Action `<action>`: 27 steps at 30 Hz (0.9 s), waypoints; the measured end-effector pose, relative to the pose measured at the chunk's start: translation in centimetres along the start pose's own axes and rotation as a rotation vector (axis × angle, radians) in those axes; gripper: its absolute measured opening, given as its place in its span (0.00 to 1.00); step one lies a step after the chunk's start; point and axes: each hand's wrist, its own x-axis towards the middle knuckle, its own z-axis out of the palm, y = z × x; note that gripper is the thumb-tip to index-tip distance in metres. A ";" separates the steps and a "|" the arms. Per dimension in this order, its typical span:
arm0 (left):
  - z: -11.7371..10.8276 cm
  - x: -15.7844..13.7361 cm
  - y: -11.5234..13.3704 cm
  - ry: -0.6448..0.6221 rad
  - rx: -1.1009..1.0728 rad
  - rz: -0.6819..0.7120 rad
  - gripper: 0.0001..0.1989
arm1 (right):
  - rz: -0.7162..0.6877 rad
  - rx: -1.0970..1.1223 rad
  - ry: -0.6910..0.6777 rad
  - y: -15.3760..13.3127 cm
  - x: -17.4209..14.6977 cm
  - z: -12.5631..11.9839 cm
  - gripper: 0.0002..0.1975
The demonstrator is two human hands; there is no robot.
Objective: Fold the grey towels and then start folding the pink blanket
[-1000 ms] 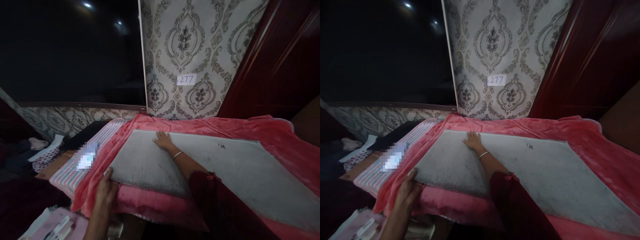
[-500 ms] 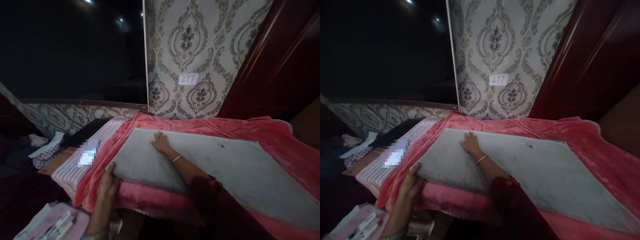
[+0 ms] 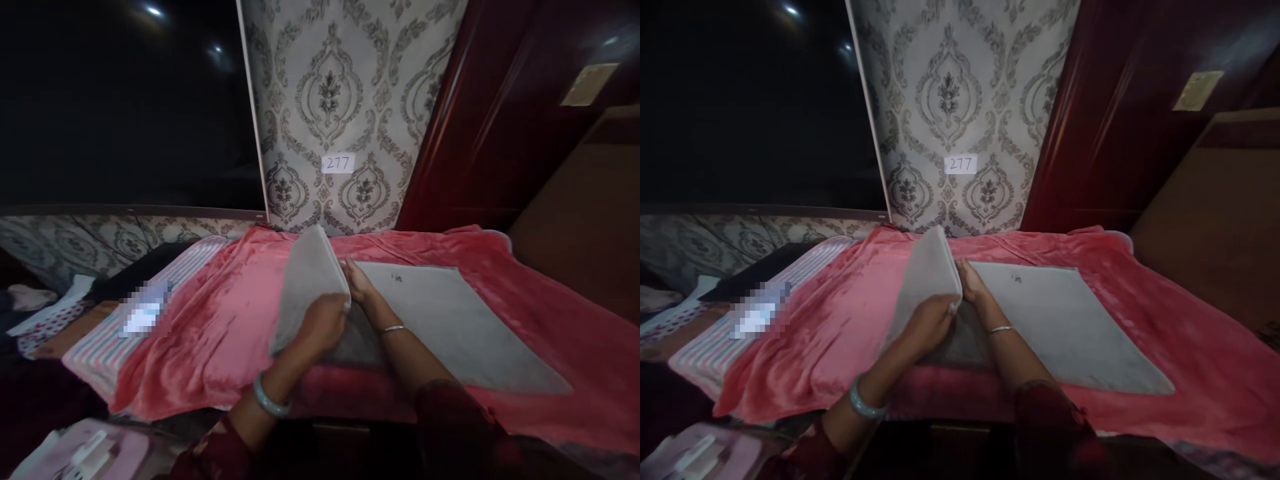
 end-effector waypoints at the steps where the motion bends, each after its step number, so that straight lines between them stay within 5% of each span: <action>1: 1.9 -0.3 0.5 -0.086 0.091 0.007 0.16 | 0.017 -0.007 0.043 0.1 -1.0 -1.3 0.32; 3: 4.8 -1.4 0.8 -0.202 0.230 0.028 0.20 | 0.052 -0.050 0.137 0.7 -2.6 -3.2 0.25; 6: 6.8 -3.0 0.1 -0.215 0.375 0.054 0.27 | 0.040 -0.099 0.229 1.9 -3.0 -4.2 0.19; 15: 7.9 -2.8 0.3 -0.026 0.487 0.220 0.27 | -0.082 -0.253 0.457 0.5 -1.3 -6.0 0.28; 21: 11.8 -2.8 0.5 -0.147 0.622 0.280 0.21 | -0.031 -0.360 0.537 1.6 -4.5 -8.5 0.25; 27: 11.4 -3.2 0.5 -0.137 0.616 0.313 0.22 | -0.039 -0.487 0.583 2.3 -3.5 -9.2 0.25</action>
